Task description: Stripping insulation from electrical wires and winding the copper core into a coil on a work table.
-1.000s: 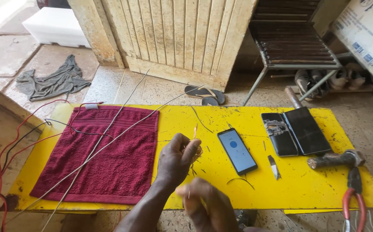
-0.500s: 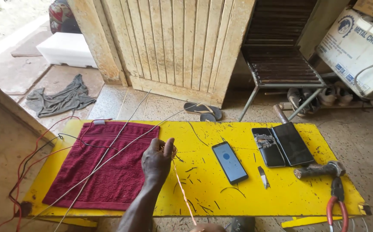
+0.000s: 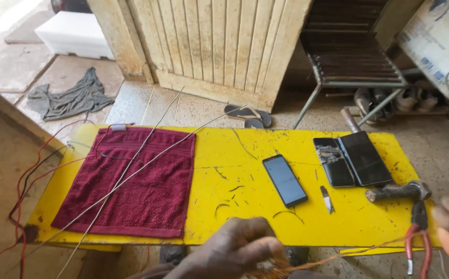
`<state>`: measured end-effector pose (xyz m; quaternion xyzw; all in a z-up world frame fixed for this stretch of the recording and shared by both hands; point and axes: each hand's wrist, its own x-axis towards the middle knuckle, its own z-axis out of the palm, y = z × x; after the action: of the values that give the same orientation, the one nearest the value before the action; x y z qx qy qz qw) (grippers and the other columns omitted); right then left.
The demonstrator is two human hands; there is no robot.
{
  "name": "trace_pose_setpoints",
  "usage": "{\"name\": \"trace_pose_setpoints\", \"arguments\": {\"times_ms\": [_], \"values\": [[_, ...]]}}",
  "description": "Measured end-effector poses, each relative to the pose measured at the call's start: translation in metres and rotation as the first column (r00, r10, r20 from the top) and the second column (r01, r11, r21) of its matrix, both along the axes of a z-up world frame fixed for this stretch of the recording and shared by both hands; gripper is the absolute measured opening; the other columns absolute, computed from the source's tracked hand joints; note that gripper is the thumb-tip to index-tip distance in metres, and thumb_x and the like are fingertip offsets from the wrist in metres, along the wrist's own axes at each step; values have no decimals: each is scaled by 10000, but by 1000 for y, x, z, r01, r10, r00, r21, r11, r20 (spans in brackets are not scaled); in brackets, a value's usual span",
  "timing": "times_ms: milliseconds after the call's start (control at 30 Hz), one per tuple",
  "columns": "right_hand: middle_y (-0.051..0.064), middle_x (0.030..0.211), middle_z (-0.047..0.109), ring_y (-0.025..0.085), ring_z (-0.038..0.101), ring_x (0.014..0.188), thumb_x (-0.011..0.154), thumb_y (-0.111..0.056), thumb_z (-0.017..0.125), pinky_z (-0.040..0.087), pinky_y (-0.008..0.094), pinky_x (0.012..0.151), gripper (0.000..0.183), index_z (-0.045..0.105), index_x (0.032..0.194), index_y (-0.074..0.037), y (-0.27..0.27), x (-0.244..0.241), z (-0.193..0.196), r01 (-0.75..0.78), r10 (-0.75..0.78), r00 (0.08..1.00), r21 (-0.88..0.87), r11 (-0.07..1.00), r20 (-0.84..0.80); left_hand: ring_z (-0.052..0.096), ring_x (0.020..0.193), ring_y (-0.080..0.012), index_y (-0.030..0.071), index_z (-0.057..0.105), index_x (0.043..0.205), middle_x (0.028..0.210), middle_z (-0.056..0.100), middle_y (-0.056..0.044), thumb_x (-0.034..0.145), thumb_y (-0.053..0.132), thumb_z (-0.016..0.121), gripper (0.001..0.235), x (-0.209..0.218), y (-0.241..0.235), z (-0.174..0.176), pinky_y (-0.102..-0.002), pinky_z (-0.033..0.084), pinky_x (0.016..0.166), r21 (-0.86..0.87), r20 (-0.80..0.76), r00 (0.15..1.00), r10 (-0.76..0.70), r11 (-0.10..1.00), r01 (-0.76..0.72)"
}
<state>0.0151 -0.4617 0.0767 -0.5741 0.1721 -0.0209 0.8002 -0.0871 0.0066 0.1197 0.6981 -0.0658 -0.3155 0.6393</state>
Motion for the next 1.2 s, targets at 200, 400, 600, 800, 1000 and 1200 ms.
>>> {"name": "trace_pose_setpoints", "arguments": {"times_ms": [200,400,600,800,1000,1200], "values": [[-156,663,251,23,183,546,1134,-241,464,159,201,479,239,606,1317,-183,122,8,7,-87,61,988,182,979,142,615,794,-105,82,710,1009,933,712,-19,1042,382,678,304,9,2,-48,-260,460,671,-389,146,971,187,914,-118],[21,1070,599,166,570,930,1090,-251,539,502,334,781,413,598,1475,-115,190,-9,39,-194,179,978,154,969,111,427,635,-104,136,601,839,699,484,39,1061,393,665,345,20,0,-83,-322,350,550,-118,311,842,440,897,-425],[136,1262,683,283,634,1065,1090,-415,432,528,438,770,538,629,1432,-49,234,-12,64,-182,183,983,-204,962,-16,594,698,-149,122,669,941,801,643,-14,1042,555,493,478,10,-4,-63,-357,448,580,113,454,858,242,939,-325],[184,1050,690,264,635,791,1011,-184,610,461,344,539,657,478,1642,-57,227,-9,54,-211,205,977,-185,960,-54,785,951,-239,116,772,1063,1048,817,-81,1013,496,313,598,2,-18,-49,-398,574,784,251,402,916,-19,964,-90],[54,1348,711,204,772,932,1069,-128,496,636,310,771,313,736,1269,-118,211,-15,35,-62,290,943,-765,641,166,434,589,-120,142,542,797,673,455,43,1081,564,465,514,4,-19,-67,-361,352,537,36,335,942,32,998,-47],[118,1281,766,281,729,1249,991,-100,678,559,406,1111,289,723,1274,-63,202,-22,32,112,661,643,-902,417,386,599,621,-177,75,654,891,776,620,-79,1120,492,416,532,9,-16,-80,-338,522,570,-495,236,957,170,868,-32]]}}
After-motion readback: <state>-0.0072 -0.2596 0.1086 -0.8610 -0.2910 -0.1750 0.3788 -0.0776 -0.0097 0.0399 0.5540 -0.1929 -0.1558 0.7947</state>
